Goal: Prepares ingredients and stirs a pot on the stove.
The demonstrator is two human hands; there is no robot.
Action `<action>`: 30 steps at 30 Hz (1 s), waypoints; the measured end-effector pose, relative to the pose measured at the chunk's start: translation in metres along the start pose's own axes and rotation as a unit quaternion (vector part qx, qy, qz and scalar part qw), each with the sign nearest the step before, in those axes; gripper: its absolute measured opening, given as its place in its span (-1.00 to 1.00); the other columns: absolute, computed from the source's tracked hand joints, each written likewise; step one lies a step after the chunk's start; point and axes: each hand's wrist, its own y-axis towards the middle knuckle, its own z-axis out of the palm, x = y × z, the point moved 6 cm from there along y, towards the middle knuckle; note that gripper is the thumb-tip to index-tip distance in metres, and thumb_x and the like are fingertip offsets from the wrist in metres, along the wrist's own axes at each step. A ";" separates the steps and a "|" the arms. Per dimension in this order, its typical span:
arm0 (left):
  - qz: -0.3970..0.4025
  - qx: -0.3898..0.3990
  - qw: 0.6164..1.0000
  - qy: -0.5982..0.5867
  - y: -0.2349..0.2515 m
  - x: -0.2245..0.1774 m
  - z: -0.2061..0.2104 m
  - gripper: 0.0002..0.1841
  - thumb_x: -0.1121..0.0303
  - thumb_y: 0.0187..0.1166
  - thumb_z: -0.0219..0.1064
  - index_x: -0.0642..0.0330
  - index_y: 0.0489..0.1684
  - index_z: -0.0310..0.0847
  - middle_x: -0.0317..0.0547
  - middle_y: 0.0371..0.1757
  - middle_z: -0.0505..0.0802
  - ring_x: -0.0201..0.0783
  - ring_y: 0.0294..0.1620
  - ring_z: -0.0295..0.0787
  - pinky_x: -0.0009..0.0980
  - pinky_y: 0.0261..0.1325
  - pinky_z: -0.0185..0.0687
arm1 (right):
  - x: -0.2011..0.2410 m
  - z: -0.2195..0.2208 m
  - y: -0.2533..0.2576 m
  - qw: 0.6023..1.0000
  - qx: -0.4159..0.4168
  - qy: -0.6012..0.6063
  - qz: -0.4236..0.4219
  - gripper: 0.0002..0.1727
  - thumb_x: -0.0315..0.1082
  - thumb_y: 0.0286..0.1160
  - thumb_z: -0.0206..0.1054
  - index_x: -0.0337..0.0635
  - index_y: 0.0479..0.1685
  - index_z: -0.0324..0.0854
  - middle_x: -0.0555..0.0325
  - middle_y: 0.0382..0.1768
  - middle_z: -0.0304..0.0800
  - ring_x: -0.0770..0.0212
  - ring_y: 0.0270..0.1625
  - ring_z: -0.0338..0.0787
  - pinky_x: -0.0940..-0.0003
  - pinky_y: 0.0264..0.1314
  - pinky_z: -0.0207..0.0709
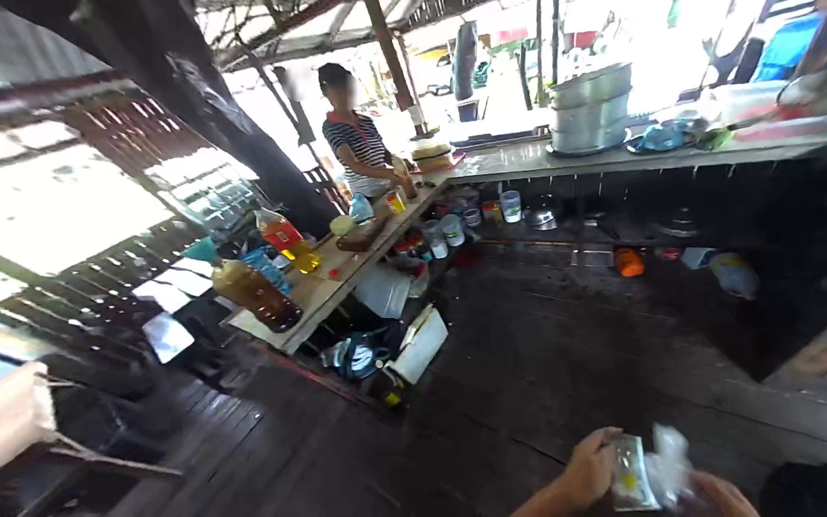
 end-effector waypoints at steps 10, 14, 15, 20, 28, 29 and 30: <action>-0.052 -0.007 0.992 -0.112 0.132 -0.055 -0.011 -0.47 0.23 0.82 0.12 0.28 0.69 0.20 0.05 0.30 0.73 -0.26 0.13 0.74 -0.22 0.19 0.69 | 0.022 0.022 0.193 0.963 0.086 -0.098 -0.235 -0.70 -0.61 0.30 0.47 -0.34 0.06 0.81 -0.34 0.12 0.83 -0.32 0.11 0.87 -0.20 0.14 0.76; -0.035 -0.006 0.985 -0.166 0.204 -0.072 -0.005 -0.41 0.55 0.68 0.21 0.29 0.71 0.12 -0.02 0.29 0.75 -0.33 0.13 0.78 -0.29 0.26 0.70 | -0.011 -0.013 0.268 0.968 0.192 0.017 -0.158 -0.41 -0.54 0.20 0.51 -0.45 0.36 0.59 -0.43 0.37 0.61 -0.28 0.19 0.81 -0.14 0.24 0.72; -0.050 -0.018 0.982 -0.179 0.219 -0.081 -0.003 -0.36 0.64 0.62 0.21 0.28 0.72 0.09 -0.01 0.29 0.75 -0.32 0.12 0.78 -0.29 0.24 0.70 | -0.014 -0.028 0.285 0.967 0.192 0.044 -0.161 -0.33 -0.49 0.19 0.53 -0.46 0.42 0.52 -0.42 0.34 0.63 -0.25 0.21 0.80 -0.11 0.28 0.70; -0.085 -0.009 0.975 -0.205 0.291 -0.121 0.005 -0.41 0.70 0.56 0.23 0.23 0.60 0.20 -0.13 0.11 0.81 -0.36 -0.01 0.81 -0.30 0.12 0.75 | -0.028 -0.091 0.383 0.976 0.153 0.082 -0.130 0.34 -0.01 -0.07 0.72 -0.51 0.80 0.04 -0.59 0.56 0.38 -0.47 0.51 0.54 -0.28 0.52 0.47; -0.086 -0.003 0.982 -0.168 0.422 -0.137 -0.028 -0.64 0.68 0.45 0.16 0.25 0.19 0.59 -0.28 -0.19 0.86 -0.46 -0.25 0.77 -0.40 -0.12 0.73 | -0.034 -0.082 0.499 0.894 0.425 0.104 -0.096 0.13 -0.35 -0.02 0.79 -0.30 0.75 0.26 -0.34 0.63 0.39 -0.18 0.59 0.54 -0.05 0.62 0.48; -0.105 0.002 0.981 -0.161 0.442 -0.139 -0.035 -0.66 0.68 0.50 0.12 0.24 0.18 0.58 -0.28 -0.20 0.84 -0.45 -0.26 0.75 -0.39 -0.12 0.71 | -0.035 -0.079 0.515 0.903 0.409 0.072 -0.114 0.13 -0.34 -0.04 0.81 -0.27 0.75 0.29 -0.33 0.64 0.38 -0.20 0.61 0.53 -0.10 0.63 0.46; -0.124 0.013 0.980 -0.157 0.461 -0.140 -0.042 -0.67 0.68 0.56 0.06 0.22 0.17 0.56 -0.29 -0.21 0.81 -0.45 -0.27 0.73 -0.39 -0.13 0.70 | -0.036 -0.076 0.529 0.910 0.391 0.044 -0.128 0.14 -0.33 -0.07 0.82 -0.24 0.75 0.30 -0.34 0.66 0.37 -0.25 0.61 0.53 -0.17 0.62 0.45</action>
